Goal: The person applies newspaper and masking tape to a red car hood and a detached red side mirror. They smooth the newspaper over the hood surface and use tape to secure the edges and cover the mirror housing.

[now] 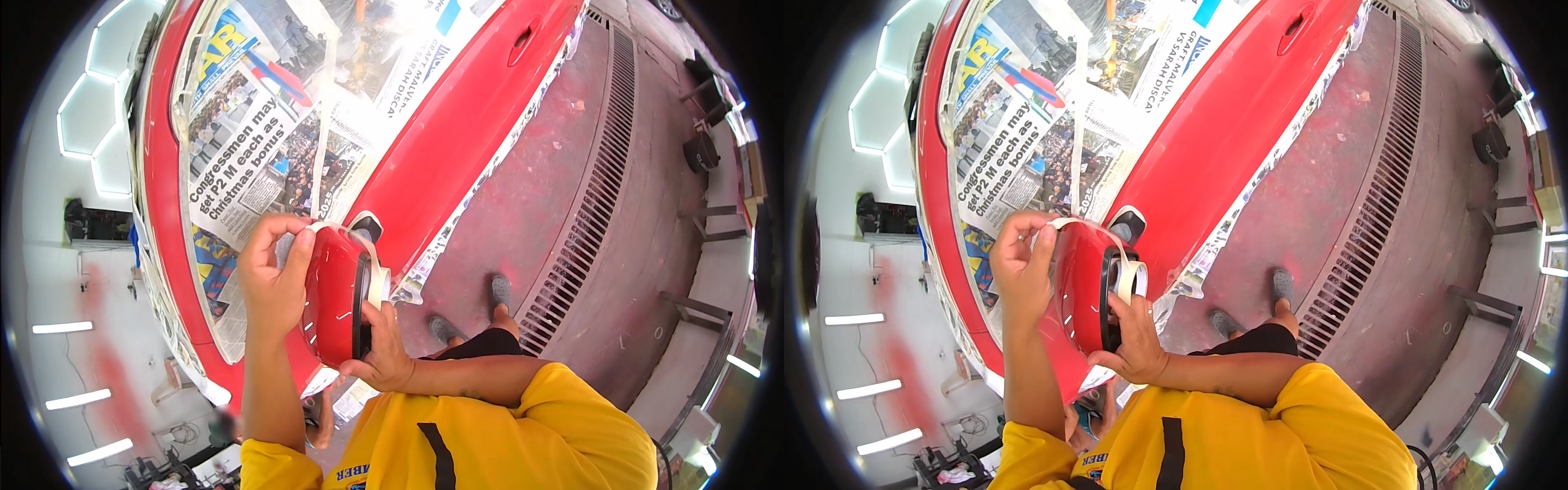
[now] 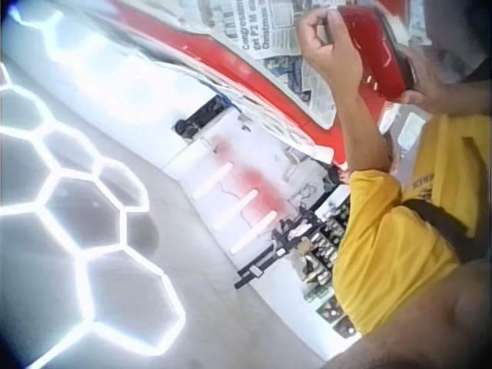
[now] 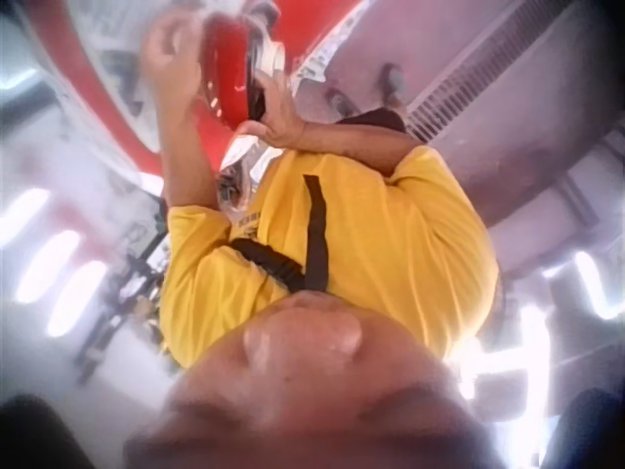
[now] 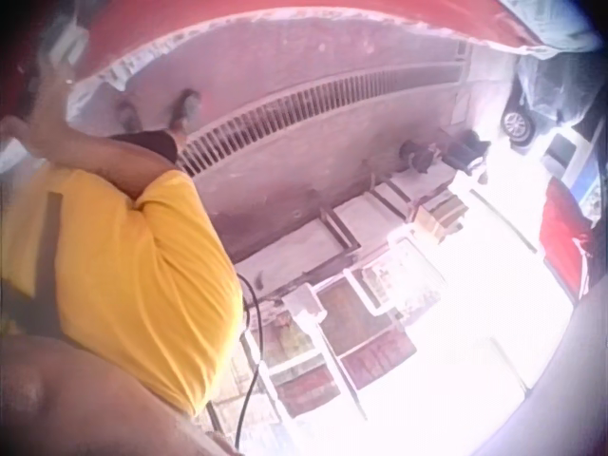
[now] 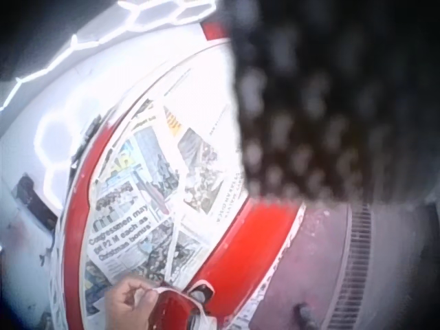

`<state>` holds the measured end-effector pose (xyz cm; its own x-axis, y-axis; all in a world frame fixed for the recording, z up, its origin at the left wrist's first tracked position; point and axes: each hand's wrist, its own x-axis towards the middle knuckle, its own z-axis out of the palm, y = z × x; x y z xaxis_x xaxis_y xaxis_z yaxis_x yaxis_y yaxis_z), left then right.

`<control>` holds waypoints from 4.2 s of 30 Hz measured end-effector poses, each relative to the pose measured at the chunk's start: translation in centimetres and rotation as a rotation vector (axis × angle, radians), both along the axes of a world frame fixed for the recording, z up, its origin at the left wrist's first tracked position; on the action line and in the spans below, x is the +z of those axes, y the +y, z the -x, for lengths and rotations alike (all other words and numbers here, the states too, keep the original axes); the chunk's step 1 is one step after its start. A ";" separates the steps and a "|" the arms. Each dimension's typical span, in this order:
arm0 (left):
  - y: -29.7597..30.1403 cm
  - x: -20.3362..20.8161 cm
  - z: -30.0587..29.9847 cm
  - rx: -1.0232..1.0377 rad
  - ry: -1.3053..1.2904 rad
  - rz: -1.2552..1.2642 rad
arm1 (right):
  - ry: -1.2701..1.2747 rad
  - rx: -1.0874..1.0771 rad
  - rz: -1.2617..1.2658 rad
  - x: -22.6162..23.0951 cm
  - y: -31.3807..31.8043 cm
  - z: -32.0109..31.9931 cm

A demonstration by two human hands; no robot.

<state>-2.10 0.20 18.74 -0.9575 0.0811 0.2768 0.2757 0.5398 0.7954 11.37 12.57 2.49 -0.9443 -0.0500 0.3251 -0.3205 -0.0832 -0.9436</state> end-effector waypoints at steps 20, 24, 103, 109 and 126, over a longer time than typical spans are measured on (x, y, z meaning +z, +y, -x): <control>8.0 -10.1 -11.5 0.863 0.471 0.625 | 0.395 0.970 -0.070 -1.5 20.1 19.8; 6.2 -8.8 -10.4 0.893 0.397 0.811 | 0.318 1.284 -0.133 0.9 19.2 20.8; 21.7 -2.3 -4.7 1.016 -0.653 0.164 | -0.233 1.029 -0.271 -11.2 26.7 24.2; 23.9 -4.2 -5.4 1.037 -0.785 0.015 | -0.257 1.108 -0.275 -12.3 28.7 24.5; 15.1 -1.9 12.6 0.150 -0.564 0.957 | -0.292 0.944 0.285 -10.6 25.7 23.7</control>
<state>-14.67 15.32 16.85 -0.9442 -0.0989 -0.3143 -0.1124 0.9933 0.0253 -12.32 38.22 -8.15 -0.6044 -0.7699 0.2049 0.2304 -0.4151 -0.8801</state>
